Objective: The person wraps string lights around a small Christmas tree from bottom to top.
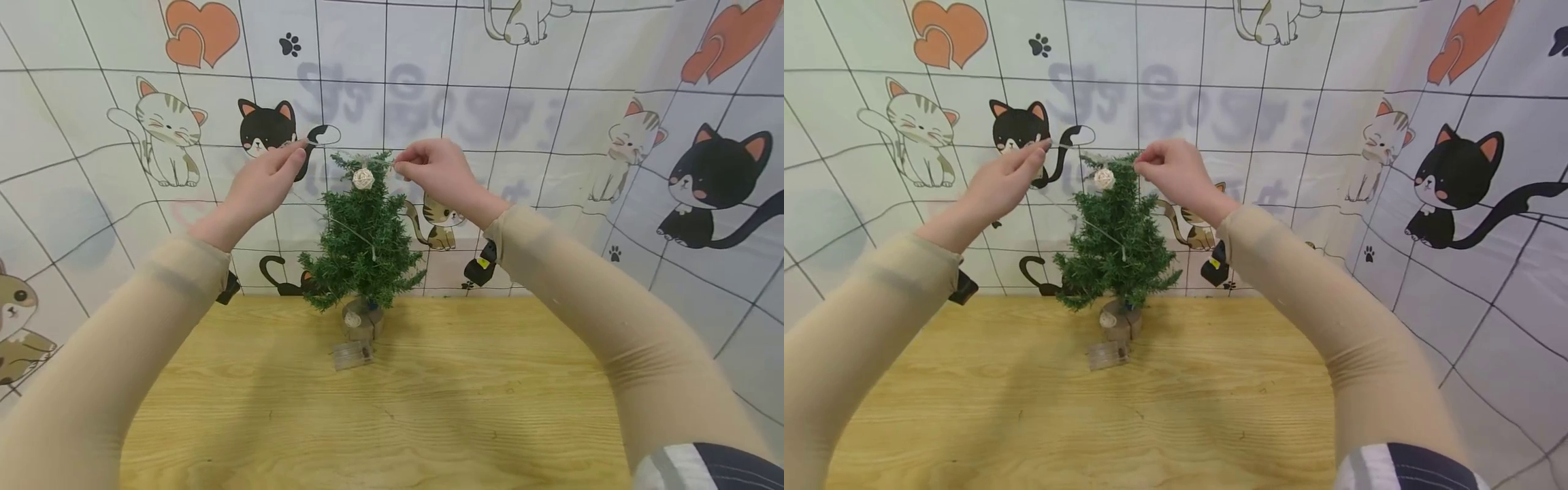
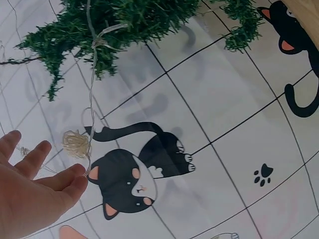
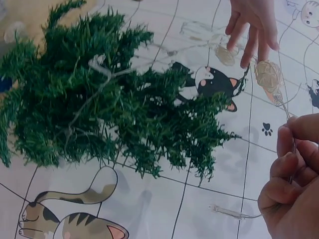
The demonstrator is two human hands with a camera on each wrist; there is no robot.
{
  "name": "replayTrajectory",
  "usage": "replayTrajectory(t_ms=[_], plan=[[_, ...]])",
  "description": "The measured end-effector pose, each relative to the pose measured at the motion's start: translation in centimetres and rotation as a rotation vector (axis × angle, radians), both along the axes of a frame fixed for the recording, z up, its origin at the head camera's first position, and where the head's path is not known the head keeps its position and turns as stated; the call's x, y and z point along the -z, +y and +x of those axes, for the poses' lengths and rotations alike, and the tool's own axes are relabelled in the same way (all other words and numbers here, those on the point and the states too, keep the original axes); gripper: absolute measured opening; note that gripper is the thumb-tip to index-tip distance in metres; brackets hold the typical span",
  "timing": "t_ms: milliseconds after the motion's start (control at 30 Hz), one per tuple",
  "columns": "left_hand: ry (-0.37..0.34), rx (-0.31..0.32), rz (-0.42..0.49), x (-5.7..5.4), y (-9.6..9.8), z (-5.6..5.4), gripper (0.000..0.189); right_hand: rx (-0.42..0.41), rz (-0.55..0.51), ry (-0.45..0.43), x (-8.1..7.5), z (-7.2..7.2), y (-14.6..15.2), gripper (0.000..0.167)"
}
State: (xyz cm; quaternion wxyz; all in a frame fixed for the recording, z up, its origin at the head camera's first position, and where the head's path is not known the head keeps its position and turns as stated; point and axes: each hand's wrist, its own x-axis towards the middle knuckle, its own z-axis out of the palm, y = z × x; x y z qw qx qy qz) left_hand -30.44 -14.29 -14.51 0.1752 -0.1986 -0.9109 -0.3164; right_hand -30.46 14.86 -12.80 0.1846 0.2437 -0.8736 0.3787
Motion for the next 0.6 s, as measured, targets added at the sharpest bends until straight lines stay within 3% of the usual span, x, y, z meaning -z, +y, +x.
replayTrajectory(t_ms=[300,467,600], plan=[[-0.033,0.044,-0.034,3.2,-0.3,-2.9,0.057,0.070,0.081,0.087,-0.6,-1.2,0.4,0.021],[-0.079,0.055,-0.056,5.1,-0.3,-3.8,0.059,0.068,0.122,0.108,-0.3,-1.3,0.4,0.021],[-0.059,0.058,-0.025,5.8,-0.1,-4.2,0.059,0.071,0.101,0.123,-0.6,-1.2,0.4,0.019]])
